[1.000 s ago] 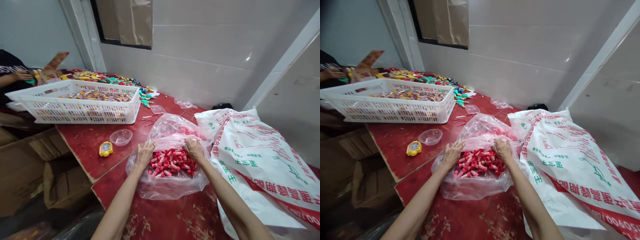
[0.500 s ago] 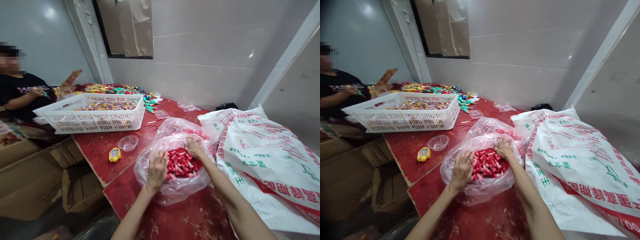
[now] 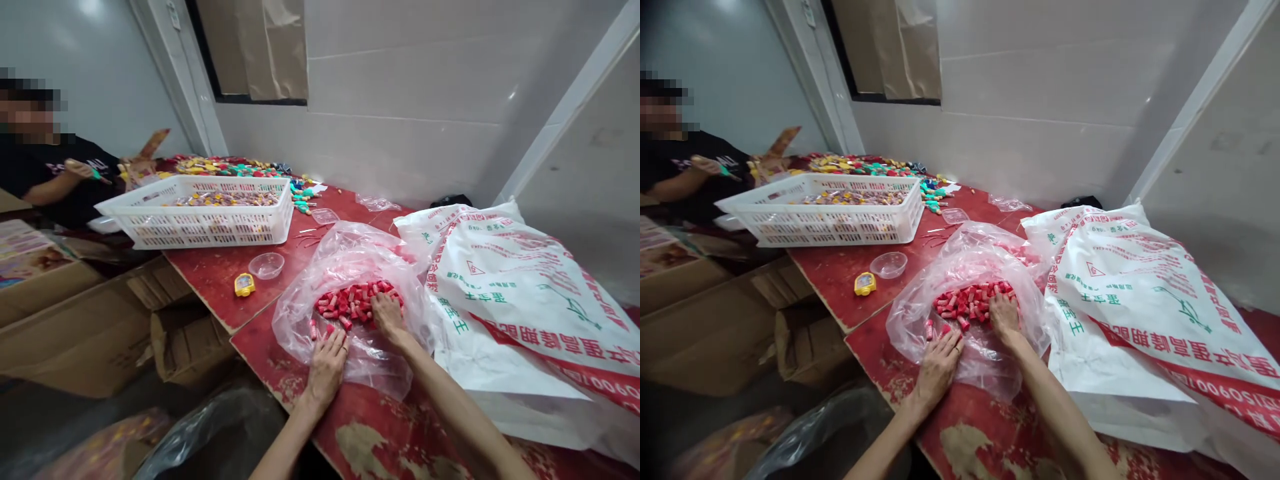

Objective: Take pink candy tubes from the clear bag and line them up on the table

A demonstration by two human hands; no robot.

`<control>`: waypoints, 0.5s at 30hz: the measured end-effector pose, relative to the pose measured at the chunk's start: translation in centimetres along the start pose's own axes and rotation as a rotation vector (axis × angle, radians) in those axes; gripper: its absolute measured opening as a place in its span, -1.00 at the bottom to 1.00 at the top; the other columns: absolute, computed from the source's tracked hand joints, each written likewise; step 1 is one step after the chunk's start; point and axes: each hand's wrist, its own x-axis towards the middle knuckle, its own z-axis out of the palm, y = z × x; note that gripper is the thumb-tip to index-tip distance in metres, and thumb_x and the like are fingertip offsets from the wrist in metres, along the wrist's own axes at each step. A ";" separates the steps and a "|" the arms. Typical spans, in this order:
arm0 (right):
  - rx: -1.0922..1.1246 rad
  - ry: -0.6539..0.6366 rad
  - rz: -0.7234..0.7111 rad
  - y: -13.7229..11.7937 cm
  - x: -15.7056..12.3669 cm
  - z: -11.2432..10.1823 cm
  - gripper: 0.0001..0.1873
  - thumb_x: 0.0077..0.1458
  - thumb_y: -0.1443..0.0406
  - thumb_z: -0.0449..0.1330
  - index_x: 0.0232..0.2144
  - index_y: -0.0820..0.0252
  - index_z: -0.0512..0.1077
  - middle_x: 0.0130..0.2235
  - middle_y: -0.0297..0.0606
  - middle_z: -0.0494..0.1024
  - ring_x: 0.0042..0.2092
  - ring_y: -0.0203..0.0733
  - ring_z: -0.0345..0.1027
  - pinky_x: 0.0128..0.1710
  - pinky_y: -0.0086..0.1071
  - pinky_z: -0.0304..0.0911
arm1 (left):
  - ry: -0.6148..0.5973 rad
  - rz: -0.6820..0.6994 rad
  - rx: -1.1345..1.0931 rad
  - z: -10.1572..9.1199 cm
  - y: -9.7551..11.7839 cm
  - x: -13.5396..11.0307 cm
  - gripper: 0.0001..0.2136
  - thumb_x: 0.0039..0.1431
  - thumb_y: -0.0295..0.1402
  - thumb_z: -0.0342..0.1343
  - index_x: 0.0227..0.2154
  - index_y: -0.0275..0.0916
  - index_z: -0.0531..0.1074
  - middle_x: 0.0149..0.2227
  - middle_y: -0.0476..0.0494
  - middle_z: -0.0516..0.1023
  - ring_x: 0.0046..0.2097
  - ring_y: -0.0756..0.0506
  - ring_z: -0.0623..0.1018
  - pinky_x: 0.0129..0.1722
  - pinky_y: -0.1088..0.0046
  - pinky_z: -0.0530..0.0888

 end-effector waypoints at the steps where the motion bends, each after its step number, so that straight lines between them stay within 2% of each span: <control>1: 0.039 -0.002 -0.002 0.1 -0.1 0.1 -0.65 0.06 0.53 -0.02 -0.14 0.35 0.43 -0.03 0.10 0.38 0.00 0.10 0.24 0.02 -0.09 0.07 | 0.043 -0.016 -0.029 -0.3 0.4 -0.3 -0.64 0.19 -0.61 -0.13 -0.01 -0.31 0.41 0.08 -0.27 0.42 0.14 -0.20 0.37 0.02 0.22 0.42; 5: 0.249 0.024 0.036 1.2 -1.4 -0.7 -0.74 0.17 0.41 -0.09 -0.25 0.29 0.40 -0.18 -0.02 0.43 -0.19 -0.05 0.31 -0.14 -0.24 0.17 | 0.222 -0.114 -0.170 -1.7 0.9 -1.0 -0.56 0.18 -0.65 -0.18 0.09 -0.30 0.31 0.11 -0.27 0.38 0.20 -0.18 0.29 0.13 0.16 0.35; 9: 0.542 0.007 0.016 1.6 -4.1 -2.1 -0.55 0.30 0.17 -0.29 -0.43 0.21 0.28 -0.44 -0.22 0.35 -0.40 -0.18 0.24 -0.37 -0.36 0.17 | 0.354 -0.262 -0.364 -2.8 1.8 -0.2 -0.68 0.26 -0.52 -0.12 0.03 -0.25 0.36 -0.06 -0.22 0.50 0.01 -0.14 0.46 0.04 0.20 0.42; 12: 0.764 -0.047 -0.044 0.6 -6.7 -2.5 -0.49 0.29 0.07 -0.33 -0.48 0.19 0.22 -0.53 -0.34 0.23 -0.50 -0.26 0.14 -0.51 -0.43 0.11 | 0.285 -0.470 -0.644 -3.5 3.7 1.2 -0.70 0.27 -0.29 -0.03 0.00 -0.27 0.38 -0.07 -0.24 0.51 -0.14 -0.12 0.53 -0.09 0.28 0.49; 15: 0.917 -0.076 -0.083 -0.7 -9.7 -2.6 -0.63 0.24 0.13 -0.16 -0.43 0.21 0.28 -0.53 -0.38 0.24 -0.51 -0.32 0.14 -0.53 -0.49 0.11 | 0.113 -0.644 -0.983 -4.4 6.2 2.4 -0.60 0.16 -0.08 0.06 -0.06 -0.26 0.41 -0.13 -0.22 0.53 -0.25 -0.11 0.54 -0.25 0.36 0.52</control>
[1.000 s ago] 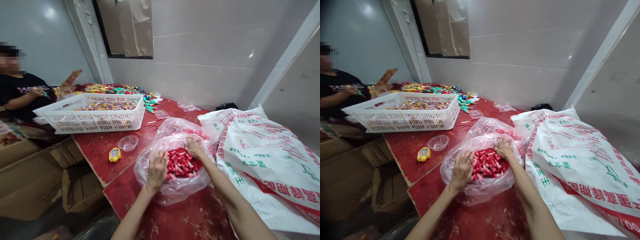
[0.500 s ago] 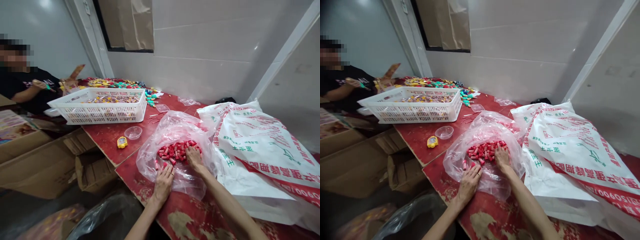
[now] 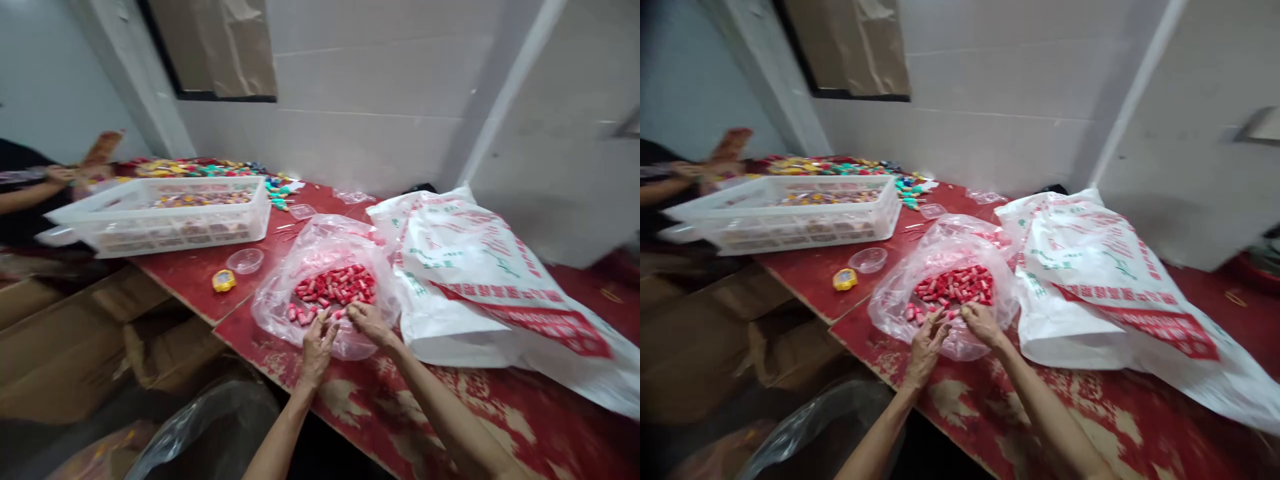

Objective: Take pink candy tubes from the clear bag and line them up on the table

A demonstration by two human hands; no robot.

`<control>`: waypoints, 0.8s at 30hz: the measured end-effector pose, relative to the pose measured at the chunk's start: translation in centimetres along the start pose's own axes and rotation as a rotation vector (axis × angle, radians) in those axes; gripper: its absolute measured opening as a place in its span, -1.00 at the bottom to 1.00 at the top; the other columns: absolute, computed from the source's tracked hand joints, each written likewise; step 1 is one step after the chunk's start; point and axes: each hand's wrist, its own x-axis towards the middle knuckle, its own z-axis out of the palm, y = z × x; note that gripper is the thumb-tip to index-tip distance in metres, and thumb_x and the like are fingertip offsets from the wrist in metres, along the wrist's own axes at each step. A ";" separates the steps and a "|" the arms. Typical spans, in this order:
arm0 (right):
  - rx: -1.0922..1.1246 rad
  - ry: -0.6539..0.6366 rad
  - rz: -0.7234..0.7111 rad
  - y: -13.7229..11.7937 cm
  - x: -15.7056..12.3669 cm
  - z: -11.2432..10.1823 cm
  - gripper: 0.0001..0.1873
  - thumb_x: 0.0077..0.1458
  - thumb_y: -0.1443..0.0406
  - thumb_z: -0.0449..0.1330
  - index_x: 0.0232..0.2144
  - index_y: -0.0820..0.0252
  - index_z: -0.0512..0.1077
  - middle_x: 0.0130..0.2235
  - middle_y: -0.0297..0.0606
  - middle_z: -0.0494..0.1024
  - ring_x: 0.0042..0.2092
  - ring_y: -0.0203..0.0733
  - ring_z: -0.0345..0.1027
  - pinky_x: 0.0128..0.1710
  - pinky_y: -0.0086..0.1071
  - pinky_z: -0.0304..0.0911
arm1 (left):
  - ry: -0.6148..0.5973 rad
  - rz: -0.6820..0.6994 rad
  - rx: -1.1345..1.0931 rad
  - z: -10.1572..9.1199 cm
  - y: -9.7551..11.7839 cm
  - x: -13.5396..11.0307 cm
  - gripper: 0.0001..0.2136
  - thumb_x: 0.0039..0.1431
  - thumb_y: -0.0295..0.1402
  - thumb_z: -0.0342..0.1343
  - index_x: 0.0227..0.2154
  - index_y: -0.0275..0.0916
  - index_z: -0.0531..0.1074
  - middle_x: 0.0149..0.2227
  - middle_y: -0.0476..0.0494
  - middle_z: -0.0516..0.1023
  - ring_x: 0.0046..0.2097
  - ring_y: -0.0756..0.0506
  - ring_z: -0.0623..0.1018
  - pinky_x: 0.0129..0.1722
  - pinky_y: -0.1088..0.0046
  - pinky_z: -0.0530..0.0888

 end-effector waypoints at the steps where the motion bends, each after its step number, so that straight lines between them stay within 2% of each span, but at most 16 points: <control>1: 0.031 0.000 -0.004 -0.3 -1.0 0.3 -0.70 0.21 0.18 -0.11 -0.39 0.22 0.31 -0.52 -0.39 0.26 -0.52 -0.34 0.15 -0.53 -0.50 0.12 | -0.038 -0.066 -0.061 0.5 0.5 -0.3 -0.59 0.12 -0.05 0.07 -0.11 -0.26 0.43 -0.19 -0.18 0.54 -0.30 -0.09 0.54 -0.30 0.39 0.51; 3: 0.058 0.048 -0.002 -0.6 -3.0 0.3 -0.79 0.14 0.29 -0.03 -0.25 0.25 0.36 -0.46 -0.36 0.34 -0.50 -0.33 0.21 -0.49 -0.48 0.18 | -0.057 -0.151 -0.117 1.2 0.9 -0.6 -0.59 0.05 -0.01 0.12 -0.21 -0.26 0.45 -0.31 -0.11 0.52 -0.37 -0.07 0.51 -0.36 0.43 0.48; 4: 0.055 0.107 -0.017 -0.6 -4.1 0.0 -0.75 0.10 0.34 -0.01 -0.18 0.25 0.37 -0.40 -0.33 0.39 -0.44 -0.31 0.26 -0.42 -0.46 0.22 | -0.034 -0.169 -0.119 1.5 0.8 -0.6 -0.58 0.00 -0.01 0.14 -0.23 -0.26 0.44 -0.33 -0.09 0.50 -0.38 -0.07 0.50 -0.35 0.43 0.47; 7: -0.037 0.396 -0.149 0.2 -8.5 -2.3 -0.66 0.13 0.38 -0.03 -0.05 0.22 0.34 -0.19 -0.22 0.44 -0.20 -0.24 0.32 -0.16 -0.40 0.25 | 0.082 -0.149 -0.049 2.1 -0.2 0.1 -0.55 -0.11 -0.03 0.17 -0.22 -0.25 0.40 -0.33 -0.08 0.47 -0.31 -0.11 0.49 -0.29 0.38 0.45; 8: -0.123 0.496 -0.159 0.8 -10.2 -3.6 -0.67 0.17 0.37 -0.08 -0.06 0.21 0.35 -0.17 -0.20 0.44 -0.16 -0.23 0.32 -0.12 -0.40 0.23 | 0.114 -0.112 0.024 2.3 -0.6 0.5 -0.57 -0.11 -0.04 0.15 -0.23 -0.25 0.40 -0.33 -0.09 0.46 -0.29 -0.12 0.48 -0.25 0.35 0.45; 10: -0.432 0.581 -0.023 2.5 -13.6 -6.8 -0.64 0.23 0.36 -0.16 -0.10 0.22 0.38 -0.16 -0.15 0.45 -0.13 -0.19 0.31 -0.09 -0.37 0.21 | 0.157 -0.009 0.234 2.4 -1.3 1.4 -0.62 -0.06 -0.07 0.05 -0.28 -0.25 0.42 -0.31 -0.14 0.45 -0.24 -0.17 0.47 -0.18 0.27 0.43; 11: -0.626 0.546 0.113 3.5 -15.1 -8.7 -0.64 0.22 0.37 -0.15 -0.09 0.23 0.39 -0.12 -0.11 0.44 -0.08 -0.15 0.29 -0.04 -0.33 0.18 | 0.157 0.046 0.352 2.5 -1.8 1.9 -0.65 -0.02 -0.09 -0.01 -0.30 -0.25 0.43 -0.30 -0.17 0.45 -0.22 -0.19 0.46 -0.14 0.23 0.42; 12: -0.805 0.460 0.238 4.7 -16.3 -10.6 -0.64 0.19 0.37 -0.11 -0.05 0.24 0.37 -0.04 -0.07 0.42 0.00 -0.09 0.24 0.02 -0.27 0.13 | 0.134 0.096 0.462 2.5 -2.2 2.4 -0.65 0.00 -0.11 -0.07 -0.32 -0.26 0.44 -0.29 -0.21 0.45 -0.19 -0.22 0.45 -0.08 0.18 0.40; 13: -0.891 0.398 0.305 5.9 -17.2 -12.4 -0.60 0.12 0.37 -0.02 0.00 0.28 0.36 0.03 -0.01 0.37 0.07 0.00 0.18 0.08 -0.18 0.07 | 0.094 0.136 0.558 2.6 -2.8 2.8 -0.64 0.02 -0.13 -0.12 -0.34 -0.27 0.44 -0.30 -0.26 0.46 -0.18 -0.25 0.44 -0.04 0.12 0.37; 15: -0.961 0.307 0.369 8.1 -18.4 -15.4 -0.40 -0.05 0.40 0.10 0.11 0.36 0.28 0.14 0.11 0.26 0.18 0.16 0.01 0.16 0.00 -0.11 | -0.006 0.187 0.707 2.6 -4.0 3.4 -0.60 0.05 -0.15 -0.19 -0.36 -0.31 0.45 -0.31 -0.34 0.48 -0.18 -0.30 0.44 0.02 0.05 0.31; 17: -0.953 0.272 0.383 9.8 -18.8 -17.0 -0.36 -0.07 0.43 0.11 0.13 0.41 0.25 0.12 0.16 0.27 0.19 0.20 -0.01 0.17 0.06 -0.22 | -0.056 0.227 0.790 2.5 -5.2 3.7 -0.56 0.08 -0.14 -0.23 -0.34 -0.35 0.46 -0.30 -0.39 0.50 -0.17 -0.32 0.44 0.01 0.06 0.31; 19: -0.927 0.236 0.389 10.7 -18.9 -17.0 -0.53 0.04 0.45 0.01 0.02 0.40 0.36 0.02 0.13 0.38 0.12 0.12 0.12 0.14 0.00 -0.15 | -0.037 0.257 0.816 2.4 -6.2 3.7 -0.54 0.11 -0.15 -0.25 -0.29 -0.37 0.46 -0.27 -0.41 0.49 -0.16 -0.32 0.44 -0.04 0.10 0.35; 21: -0.872 0.185 0.377 10.9 -19.3 -15.7 -0.64 0.09 0.47 -0.07 -0.17 0.38 0.46 -0.13 0.07 0.46 -0.03 0.01 0.27 0.04 -0.15 0.02 | -0.028 0.284 0.811 2.2 -6.9 3.5 -0.56 0.11 -0.16 -0.24 -0.26 -0.36 0.44 -0.27 -0.39 0.49 -0.16 -0.31 0.43 -0.08 0.13 0.36; 24: -0.750 0.067 0.302 10.1 -20.4 -13.3 -0.77 0.07 0.42 0.03 -0.35 0.28 0.49 -0.27 -0.11 0.52 -0.21 -0.14 0.35 -0.15 -0.36 0.14 | -0.051 0.301 0.801 2.2 -7.2 3.3 -0.61 0.10 -0.17 -0.20 -0.29 -0.31 0.44 -0.28 -0.33 0.49 -0.16 -0.29 0.43 -0.08 0.14 0.36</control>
